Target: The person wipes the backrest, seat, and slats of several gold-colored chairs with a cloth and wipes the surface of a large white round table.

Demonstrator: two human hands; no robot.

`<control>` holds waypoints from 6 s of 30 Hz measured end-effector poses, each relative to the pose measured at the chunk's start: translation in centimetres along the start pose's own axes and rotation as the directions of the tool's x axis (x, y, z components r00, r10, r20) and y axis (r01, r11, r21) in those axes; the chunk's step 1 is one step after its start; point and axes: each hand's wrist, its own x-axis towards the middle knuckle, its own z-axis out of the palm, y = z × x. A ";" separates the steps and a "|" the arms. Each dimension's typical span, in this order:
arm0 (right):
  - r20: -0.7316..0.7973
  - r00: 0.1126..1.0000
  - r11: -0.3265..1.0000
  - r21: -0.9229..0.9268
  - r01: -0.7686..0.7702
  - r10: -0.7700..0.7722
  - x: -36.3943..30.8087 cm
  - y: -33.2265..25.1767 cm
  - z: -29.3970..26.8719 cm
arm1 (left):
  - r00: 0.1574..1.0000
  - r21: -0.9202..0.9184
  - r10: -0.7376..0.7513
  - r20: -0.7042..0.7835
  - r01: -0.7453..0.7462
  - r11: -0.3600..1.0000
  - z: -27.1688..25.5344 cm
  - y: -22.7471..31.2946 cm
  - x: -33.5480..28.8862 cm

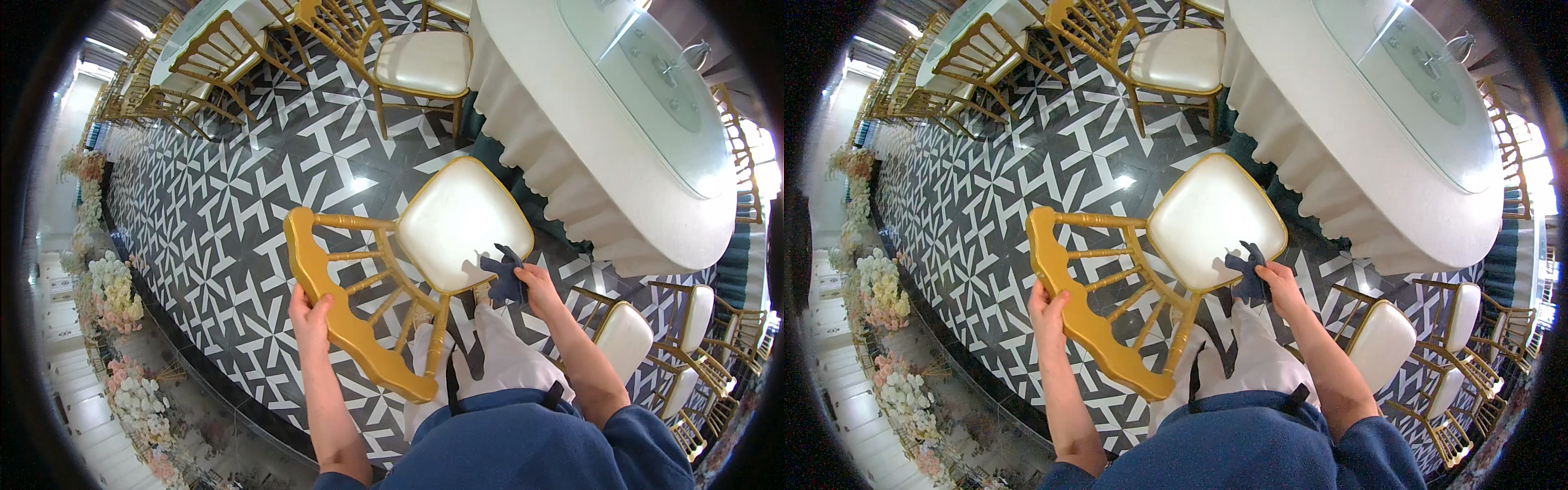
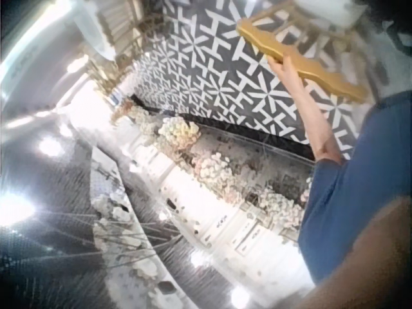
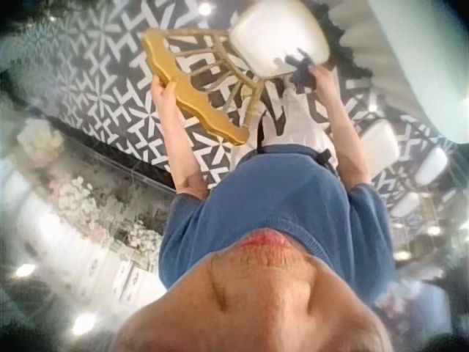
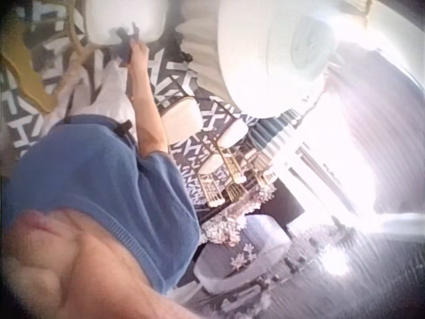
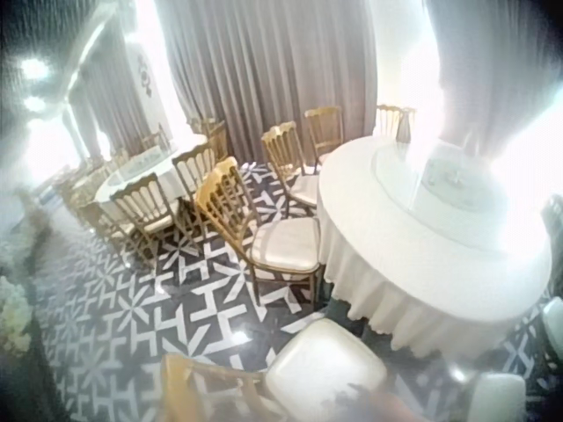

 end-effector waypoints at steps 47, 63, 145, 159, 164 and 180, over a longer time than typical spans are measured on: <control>0.850 0.506 -0.423 -0.515 0.746 -0.143 33.1 10.8 7.8 | 0.875 0.881 0.439 0.205 -0.360 0.307 8.4 6.5 16.2; 0.502 0.734 -0.450 -0.843 0.296 -0.458 44.9 -1.4 4.2 | 0.889 0.917 0.408 0.206 -0.321 0.237 8.5 6.7 16.3; -0.807 0.452 0.898 0.206 -0.390 0.381 26.6 25.4 13.8 | 0.792 0.838 0.495 0.358 -0.506 0.204 6.0 5.3 17.0; -0.390 0.500 0.509 -0.852 0.122 -0.773 24.3 12.8 -3.4 | 0.821 0.853 0.484 0.303 -0.460 0.247 7.0 5.7 16.6; -0.259 0.558 0.286 -0.957 -0.041 -0.788 29.7 12.0 -1.8 | 0.812 0.866 0.497 0.308 -0.455 0.208 7.4 5.7 17.1; 0.021 0.686 0.058 -0.994 0.092 -0.727 35.7 4.2 -8.1 | 0.819 0.889 0.498 0.285 -0.420 0.182 7.4 5.9 16.8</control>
